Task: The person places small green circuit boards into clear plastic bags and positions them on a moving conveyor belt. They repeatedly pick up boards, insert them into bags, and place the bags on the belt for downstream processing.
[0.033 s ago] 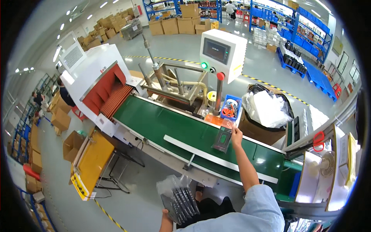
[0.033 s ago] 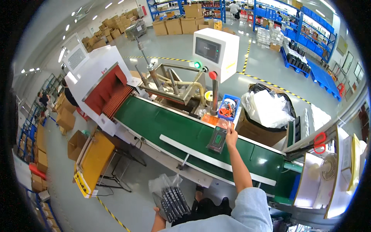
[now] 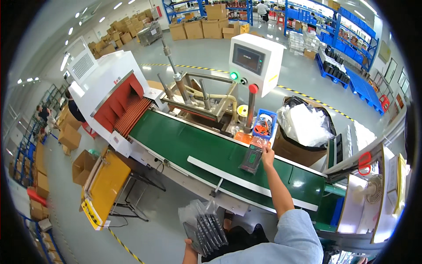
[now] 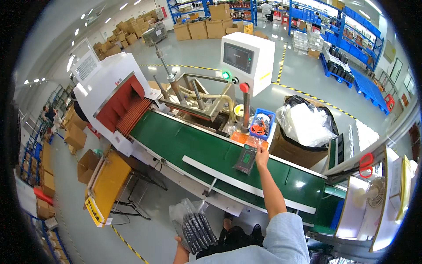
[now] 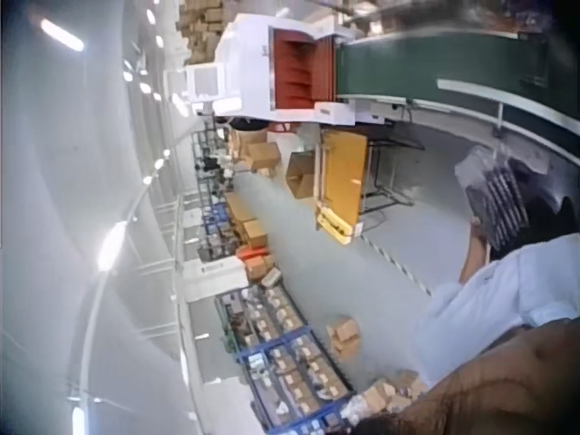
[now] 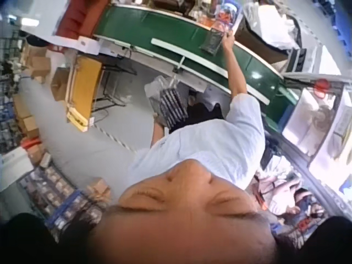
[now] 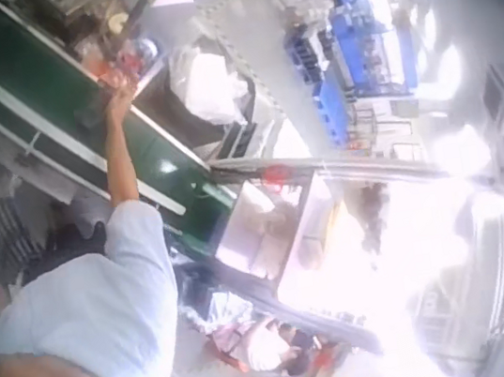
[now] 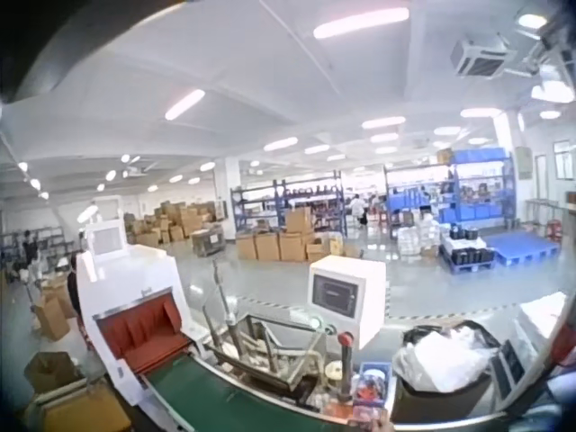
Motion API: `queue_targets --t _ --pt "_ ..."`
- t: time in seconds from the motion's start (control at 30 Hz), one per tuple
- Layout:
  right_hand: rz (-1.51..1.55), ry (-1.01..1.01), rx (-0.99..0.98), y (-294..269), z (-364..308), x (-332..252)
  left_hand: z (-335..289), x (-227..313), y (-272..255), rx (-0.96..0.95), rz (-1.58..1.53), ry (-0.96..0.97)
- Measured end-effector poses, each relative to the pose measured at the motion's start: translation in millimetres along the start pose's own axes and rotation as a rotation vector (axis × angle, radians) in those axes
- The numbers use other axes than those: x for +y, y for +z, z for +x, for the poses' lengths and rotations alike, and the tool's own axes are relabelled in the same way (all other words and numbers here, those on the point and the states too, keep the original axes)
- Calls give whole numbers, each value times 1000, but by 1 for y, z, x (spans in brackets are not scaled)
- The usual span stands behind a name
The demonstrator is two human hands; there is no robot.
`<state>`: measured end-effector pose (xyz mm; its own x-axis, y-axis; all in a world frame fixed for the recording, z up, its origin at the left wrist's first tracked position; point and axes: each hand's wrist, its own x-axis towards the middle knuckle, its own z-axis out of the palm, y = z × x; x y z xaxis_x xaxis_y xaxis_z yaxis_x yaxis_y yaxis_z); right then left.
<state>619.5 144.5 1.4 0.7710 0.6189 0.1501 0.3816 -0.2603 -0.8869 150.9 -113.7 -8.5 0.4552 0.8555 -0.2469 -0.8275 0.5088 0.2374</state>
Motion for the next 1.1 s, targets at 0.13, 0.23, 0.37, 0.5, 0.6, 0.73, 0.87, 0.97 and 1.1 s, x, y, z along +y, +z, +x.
queue_targets --t 0.13,0.23,0.37,0.5,0.6,0.73,0.87,0.97,1.1 --pt "-68 92 -90 95 -14 -23 28 26 1 16 -19 48" --pt "-176 118 28 140 -22 -38 44 38 3 12 -23 63" --pt "-158 126 -66 174 -18 -50 62 53 4 -24 -14 66" --pt "-93 -130 17 181 -14 -53 92 61 29 82 4 101" --pt "149 -2 -561 138 -49 -112 103 68 50 83 -33 53" --pt "413 165 -1388 43 -110 -188 130 70 70 32 51 100" --pt "308 -213 -1116 -5 -124 -222 139 63 97 63 94 17" --pt "209 -353 -1002 -16 -122 -216 142 53 88 98 108 55" --pt "215 -364 -929 -37 -125 -211 148 50 105 81 60 55"
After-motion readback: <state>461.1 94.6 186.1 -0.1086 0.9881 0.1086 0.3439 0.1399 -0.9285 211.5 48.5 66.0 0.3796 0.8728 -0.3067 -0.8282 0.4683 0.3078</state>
